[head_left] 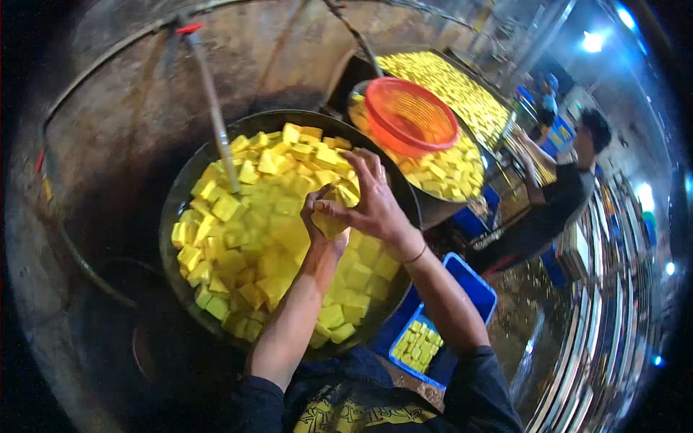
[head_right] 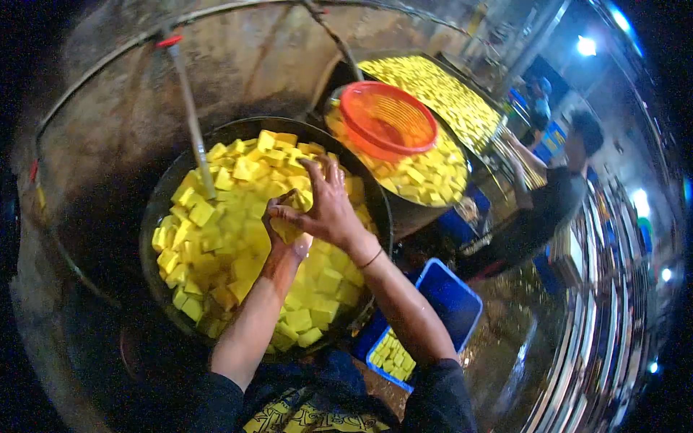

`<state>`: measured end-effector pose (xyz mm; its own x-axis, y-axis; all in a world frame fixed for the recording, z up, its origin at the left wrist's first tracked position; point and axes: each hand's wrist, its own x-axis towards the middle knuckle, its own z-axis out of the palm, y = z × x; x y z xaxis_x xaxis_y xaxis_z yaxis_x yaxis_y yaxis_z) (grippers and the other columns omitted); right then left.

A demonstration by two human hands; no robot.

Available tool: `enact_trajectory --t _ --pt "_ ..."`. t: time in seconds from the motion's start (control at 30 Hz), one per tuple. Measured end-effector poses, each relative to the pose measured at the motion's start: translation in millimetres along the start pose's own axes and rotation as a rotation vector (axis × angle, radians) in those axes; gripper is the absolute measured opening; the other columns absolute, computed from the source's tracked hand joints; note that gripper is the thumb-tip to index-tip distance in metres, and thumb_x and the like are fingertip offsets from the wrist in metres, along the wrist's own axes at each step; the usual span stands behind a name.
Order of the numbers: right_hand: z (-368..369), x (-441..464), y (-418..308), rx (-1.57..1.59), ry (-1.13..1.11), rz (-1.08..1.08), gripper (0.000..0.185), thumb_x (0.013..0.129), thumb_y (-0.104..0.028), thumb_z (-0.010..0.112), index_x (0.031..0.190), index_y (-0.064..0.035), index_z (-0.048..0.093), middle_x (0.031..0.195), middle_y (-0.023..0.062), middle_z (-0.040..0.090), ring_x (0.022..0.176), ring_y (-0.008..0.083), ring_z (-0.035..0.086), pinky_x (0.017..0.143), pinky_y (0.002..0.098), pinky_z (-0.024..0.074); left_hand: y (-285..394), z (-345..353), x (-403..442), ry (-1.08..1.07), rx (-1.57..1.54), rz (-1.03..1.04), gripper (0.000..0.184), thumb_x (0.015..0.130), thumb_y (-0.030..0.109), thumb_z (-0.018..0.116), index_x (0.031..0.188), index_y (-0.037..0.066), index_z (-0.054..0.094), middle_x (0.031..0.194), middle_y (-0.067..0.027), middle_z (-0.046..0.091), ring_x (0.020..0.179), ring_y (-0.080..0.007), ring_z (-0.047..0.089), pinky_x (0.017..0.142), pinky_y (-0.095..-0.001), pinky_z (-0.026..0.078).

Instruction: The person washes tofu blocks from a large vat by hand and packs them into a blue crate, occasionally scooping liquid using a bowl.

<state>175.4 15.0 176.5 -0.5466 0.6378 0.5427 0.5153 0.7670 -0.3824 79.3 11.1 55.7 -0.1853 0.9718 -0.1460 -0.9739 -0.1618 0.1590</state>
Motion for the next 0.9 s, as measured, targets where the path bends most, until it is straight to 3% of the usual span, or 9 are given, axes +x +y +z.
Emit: enact_trajectory --t 0.07,0.17,0.33,0.4,0.5,0.6,0.7,0.8,0.9 --pt "-33.9 -19.0 28.9 0.009 -0.237 0.225 0.096 0.069 -0.044 0.075 0.142 -0.0044 0.028 0.138 0.0186 0.033 0.126 0.0317 0.035 0.102 0.0413 0.0324 -32.3 39.3 -12.5 0.041 0.206 -0.13 0.036 0.088 0.037 0.045 0.104 0.007 0.057 0.099 -0.0078 0.06 0.091 -0.0217 0.058 0.084 -0.0383 0.047" --pt "-105.5 -61.9 46.6 0.976 -0.359 0.582 0.098 0.062 -0.045 0.076 0.137 -0.0007 0.032 0.129 0.0146 0.045 0.118 0.021 0.045 0.1 0.0338 0.035 -101.2 109.5 -49.6 0.031 0.394 -0.19 0.051 0.088 0.055 0.042 0.103 0.009 0.055 0.096 -0.0036 0.06 0.085 -0.0134 0.058 0.071 -0.03 0.046" --pt "-172.6 -214.6 96.6 1.156 0.129 0.8 0.073 0.065 -0.043 0.071 0.12 -0.001 0.047 0.109 0.0079 0.056 0.098 0.0162 0.056 0.087 0.029 0.045 -288.3 56.6 -79.5 -0.03 1.498 -0.125 0.085 0.086 0.066 0.038 0.14 0.001 0.03 0.14 -0.0255 0.032 0.131 -0.0364 0.031 0.106 -0.0382 0.027" --pt "-157.0 -295.1 144.0 1.357 0.293 0.932 0.062 0.071 -0.039 0.066 0.118 -0.0023 0.048 0.109 0.0098 0.057 0.099 0.0196 0.058 0.088 0.0318 0.0465 -308.0 63.6 -105.6 0.017 1.622 -0.48 0.092 0.081 0.072 0.038 0.141 0.004 0.027 0.147 -0.0268 0.017 0.137 -0.0377 0.017 0.111 -0.0428 0.017" --pt "-102.1 -410.7 212.2 1.62 0.401 1.092 0.055 0.081 -0.034 0.05 0.128 -0.0055 0.045 0.12 0.0143 0.056 0.107 0.0282 0.056 0.096 0.0431 0.0425 -324.7 37.9 -95.7 -0.178 1.448 -0.257 0.075 0.088 0.056 0.046 0.136 -0.001 0.033 0.143 -0.026 0.025 0.135 -0.0335 0.024 0.109 -0.0397 0.02" --pt "-42.9 -476.9 277.2 1.548 0.452 1.525 0.036 0.083 -0.032 0.057 0.107 -0.0052 0.057 0.1 0.0115 0.061 0.085 0.025 0.062 0.08 0.0445 0.0512 -290.4 58.3 -71.8 -0.256 1.181 -0.23 0.033 0.096 0.029 0.049 0.111 0.001 0.056 0.103 -0.0083 0.06 0.097 -0.0154 0.056 0.087 -0.0289 0.043" --pt "44.0 -536.3 350.5 0.561 0.077 1.774 0.043 0.078 -0.042 0.062 0.103 -0.0071 0.059 0.09 0.009 0.061 0.076 0.0235 0.061 0.07 0.0392 0.05 -249.5 63.1 -53.0 -0.308 1.151 -0.085 0.026 0.096 0.022 0.045 0.107 0.001 0.057 0.105 -0.0104 0.061 0.093 -0.015 0.06 0.085 -0.0292 0.045" --pt "137.6 -565.9 366.6 -0.082 -0.377 1.804 0.046 0.079 -0.048 0.059 0.108 -0.0124 0.06 0.095 0.0107 0.063 0.083 0.0261 0.062 0.075 0.0395 0.0497 -200.9 72.2 -37.1 -0.276 1.239 0.101 0.029 0.095 0.024 0.047 0.108 -0.001 0.055 0.108 -0.0132 0.06 0.096 -0.018 0.059 0.085 -0.0303 0.045" --pt "214.8 -643.3 390.0 0.033 -0.715 1.518 0.051 0.079 -0.054 0.055 0.113 -0.0177 0.061 0.1 0.0124 0.065 0.09 0.0288 0.063 0.079 0.0398 0.0494 -134.1 81.2 -26.3 -0.218 1.5 0.279 0.031 0.095 0.026 0.049 0.11 -0.001 0.055 0.109 -0.0095 0.06 0.098 -0.0157 0.057 0.084 -0.0298 0.044"
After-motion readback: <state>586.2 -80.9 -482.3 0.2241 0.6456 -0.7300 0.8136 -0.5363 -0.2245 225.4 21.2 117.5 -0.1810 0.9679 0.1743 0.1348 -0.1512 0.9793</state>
